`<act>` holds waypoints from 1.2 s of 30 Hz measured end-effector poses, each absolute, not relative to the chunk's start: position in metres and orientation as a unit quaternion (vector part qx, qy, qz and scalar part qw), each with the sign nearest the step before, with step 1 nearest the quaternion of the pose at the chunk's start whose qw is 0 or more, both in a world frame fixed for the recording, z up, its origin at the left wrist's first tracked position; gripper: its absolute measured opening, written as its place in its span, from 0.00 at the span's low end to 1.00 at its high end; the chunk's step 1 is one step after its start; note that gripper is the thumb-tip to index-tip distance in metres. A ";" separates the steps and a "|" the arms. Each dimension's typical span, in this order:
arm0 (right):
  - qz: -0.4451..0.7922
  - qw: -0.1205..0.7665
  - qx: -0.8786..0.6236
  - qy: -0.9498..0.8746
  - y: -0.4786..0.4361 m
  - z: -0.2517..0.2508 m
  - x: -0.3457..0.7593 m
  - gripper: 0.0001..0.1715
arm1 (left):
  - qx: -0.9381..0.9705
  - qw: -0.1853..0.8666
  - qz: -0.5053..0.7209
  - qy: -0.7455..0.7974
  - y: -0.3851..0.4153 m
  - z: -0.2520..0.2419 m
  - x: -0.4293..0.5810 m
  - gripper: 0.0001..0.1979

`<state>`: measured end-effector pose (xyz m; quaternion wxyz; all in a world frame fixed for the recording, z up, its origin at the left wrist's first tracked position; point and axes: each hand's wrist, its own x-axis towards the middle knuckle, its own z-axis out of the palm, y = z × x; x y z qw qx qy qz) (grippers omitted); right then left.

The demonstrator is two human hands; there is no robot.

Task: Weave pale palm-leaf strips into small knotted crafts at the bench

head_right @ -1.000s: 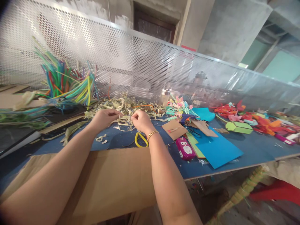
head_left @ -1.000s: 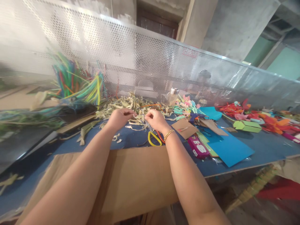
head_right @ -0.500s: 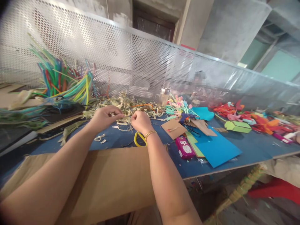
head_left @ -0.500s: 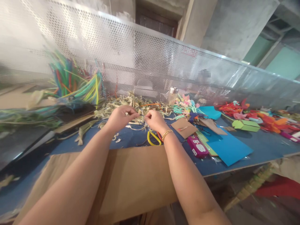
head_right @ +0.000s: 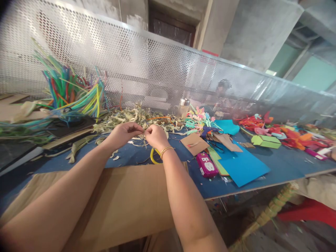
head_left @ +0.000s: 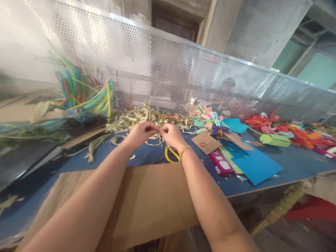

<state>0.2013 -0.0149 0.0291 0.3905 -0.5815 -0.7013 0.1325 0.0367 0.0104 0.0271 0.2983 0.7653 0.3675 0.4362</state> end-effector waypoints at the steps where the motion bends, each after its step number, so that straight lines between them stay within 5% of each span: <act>1: 0.134 0.395 -0.578 -0.702 -0.015 0.029 0.201 0.05 | 0.760 0.309 0.438 0.368 0.012 0.026 0.037 0.15; 13: 0.142 0.430 -0.518 -0.726 -0.012 0.024 0.195 0.07 | 0.782 0.188 0.404 0.435 0.011 0.026 0.033 0.11; 18: 0.197 0.452 -0.495 -0.716 -0.018 0.030 0.197 0.08 | 0.768 0.221 0.417 0.435 0.007 0.028 0.033 0.12; 24: 0.217 0.504 -0.437 -0.712 -0.028 0.048 0.208 0.31 | 0.726 0.276 0.447 0.443 0.005 0.032 0.032 0.16; 29: 0.098 0.498 -0.492 -0.707 -0.022 0.043 0.210 0.06 | 0.738 0.286 0.436 0.428 0.008 0.029 0.031 0.18; 36: 0.014 0.415 -0.512 -0.752 -0.024 0.040 0.201 0.03 | 0.766 0.272 0.414 0.409 0.011 0.026 0.031 0.12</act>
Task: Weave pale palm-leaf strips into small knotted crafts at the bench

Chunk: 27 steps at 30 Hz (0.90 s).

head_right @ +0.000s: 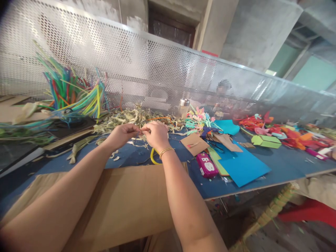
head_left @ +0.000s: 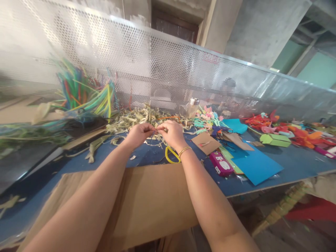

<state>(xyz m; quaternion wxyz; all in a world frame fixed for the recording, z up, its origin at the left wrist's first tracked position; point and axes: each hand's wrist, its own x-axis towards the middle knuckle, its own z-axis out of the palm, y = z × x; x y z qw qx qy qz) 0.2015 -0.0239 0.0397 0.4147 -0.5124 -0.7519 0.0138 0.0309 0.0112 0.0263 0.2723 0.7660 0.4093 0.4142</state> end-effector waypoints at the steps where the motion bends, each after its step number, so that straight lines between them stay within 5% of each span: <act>1: 0.018 0.419 -0.512 -0.750 -0.024 0.039 0.201 0.04 | 0.767 0.278 0.413 0.405 0.012 0.025 0.031 0.12; 8: 0.140 0.451 -0.496 -0.729 -0.014 0.028 0.201 0.07 | 0.769 0.301 0.415 0.382 0.015 0.022 0.032 0.14; 27: 0.149 0.428 -0.509 -0.732 -0.013 0.029 0.204 0.05 | 0.773 0.303 0.416 0.371 0.019 0.016 0.030 0.13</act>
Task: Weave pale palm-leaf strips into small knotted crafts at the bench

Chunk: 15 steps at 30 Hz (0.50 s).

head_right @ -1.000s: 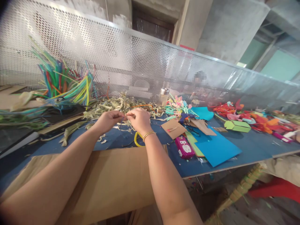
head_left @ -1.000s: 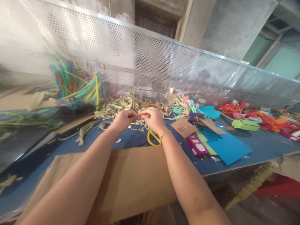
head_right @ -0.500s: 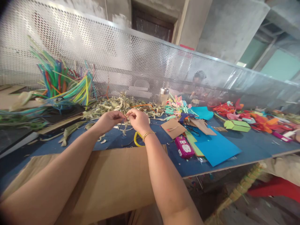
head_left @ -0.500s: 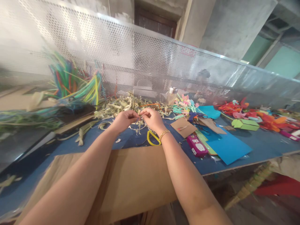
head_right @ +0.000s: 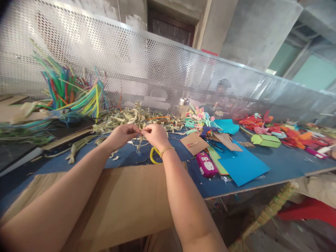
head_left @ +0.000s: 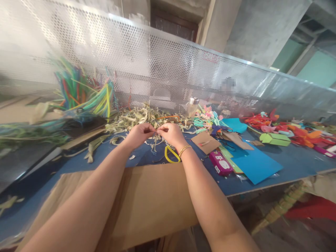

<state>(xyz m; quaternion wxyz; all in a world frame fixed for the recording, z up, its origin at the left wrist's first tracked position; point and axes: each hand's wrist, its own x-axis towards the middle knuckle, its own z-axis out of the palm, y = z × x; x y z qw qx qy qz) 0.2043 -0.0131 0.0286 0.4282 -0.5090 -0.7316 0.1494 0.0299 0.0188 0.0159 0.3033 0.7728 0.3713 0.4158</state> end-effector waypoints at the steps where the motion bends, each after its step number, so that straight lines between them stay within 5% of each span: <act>1: 0.140 0.418 -0.514 -0.736 -0.014 0.029 0.204 0.05 | 0.775 0.299 0.413 0.374 0.019 0.016 0.030 0.13; 15: 0.074 0.330 -0.565 -0.752 -0.016 0.032 0.202 0.07 | 0.758 0.341 0.417 0.368 0.016 0.016 0.031 0.09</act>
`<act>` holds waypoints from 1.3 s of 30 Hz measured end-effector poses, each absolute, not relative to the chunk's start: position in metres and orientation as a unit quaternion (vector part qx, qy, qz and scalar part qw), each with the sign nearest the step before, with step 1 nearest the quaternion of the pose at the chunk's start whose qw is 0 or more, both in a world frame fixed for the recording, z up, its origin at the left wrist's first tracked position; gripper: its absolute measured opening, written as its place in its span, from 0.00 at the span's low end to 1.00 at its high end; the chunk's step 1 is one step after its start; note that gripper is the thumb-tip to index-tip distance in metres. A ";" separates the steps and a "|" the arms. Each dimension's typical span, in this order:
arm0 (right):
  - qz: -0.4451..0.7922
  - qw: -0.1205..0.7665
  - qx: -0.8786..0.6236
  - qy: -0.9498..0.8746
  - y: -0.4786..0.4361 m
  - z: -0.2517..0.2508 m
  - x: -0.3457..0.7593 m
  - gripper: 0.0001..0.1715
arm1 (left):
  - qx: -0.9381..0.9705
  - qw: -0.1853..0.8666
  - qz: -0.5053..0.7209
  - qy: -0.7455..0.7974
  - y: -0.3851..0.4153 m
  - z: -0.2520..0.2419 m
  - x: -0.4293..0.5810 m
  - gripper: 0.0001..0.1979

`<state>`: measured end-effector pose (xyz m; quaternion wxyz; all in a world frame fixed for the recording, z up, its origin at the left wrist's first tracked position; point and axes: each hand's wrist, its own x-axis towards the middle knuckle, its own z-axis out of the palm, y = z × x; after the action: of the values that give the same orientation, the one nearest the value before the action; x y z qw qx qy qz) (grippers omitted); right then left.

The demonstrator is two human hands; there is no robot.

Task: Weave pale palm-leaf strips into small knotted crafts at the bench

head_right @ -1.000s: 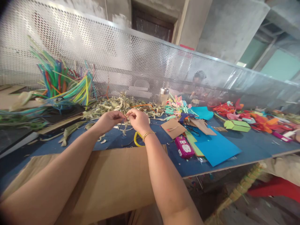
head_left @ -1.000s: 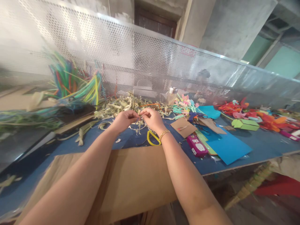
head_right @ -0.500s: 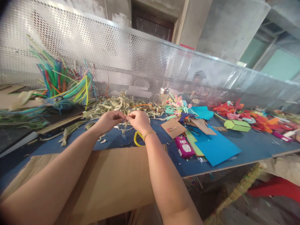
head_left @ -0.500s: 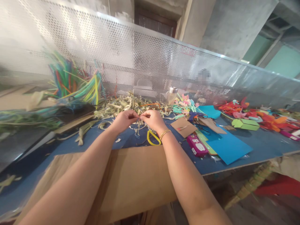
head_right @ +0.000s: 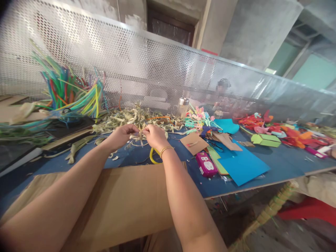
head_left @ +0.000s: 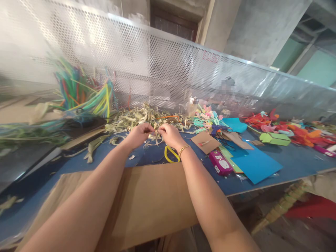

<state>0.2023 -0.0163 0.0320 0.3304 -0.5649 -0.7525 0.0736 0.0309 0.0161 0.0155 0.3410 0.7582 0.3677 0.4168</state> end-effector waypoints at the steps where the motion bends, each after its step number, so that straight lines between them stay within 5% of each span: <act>1: 0.068 0.331 -0.567 -0.751 -0.016 0.032 0.203 0.07 | 0.756 0.354 0.417 0.360 0.015 0.016 0.031 0.09; 12: 0.101 0.355 -0.540 -0.756 -0.008 0.026 0.206 0.08 | 0.773 0.319 0.393 0.382 0.008 0.023 0.034 0.08; 19: -0.017 0.346 -0.554 -0.757 -0.024 0.032 0.195 0.06 | 0.725 0.291 0.410 0.471 0.012 0.017 0.037 0.08; 30: -0.093 0.323 -0.551 -0.764 -0.030 0.033 0.188 0.07 | 0.486 0.538 0.477 0.497 0.010 0.018 0.043 0.12; 39: 0.004 0.346 -0.547 -0.763 -0.025 0.033 0.193 0.06 | 0.511 0.542 0.479 0.464 0.013 0.017 0.040 0.14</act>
<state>0.1932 -0.0247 0.0327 0.3455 -0.5466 -0.7628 0.0043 0.0403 0.0128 0.0171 0.5425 0.5112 0.4636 0.4791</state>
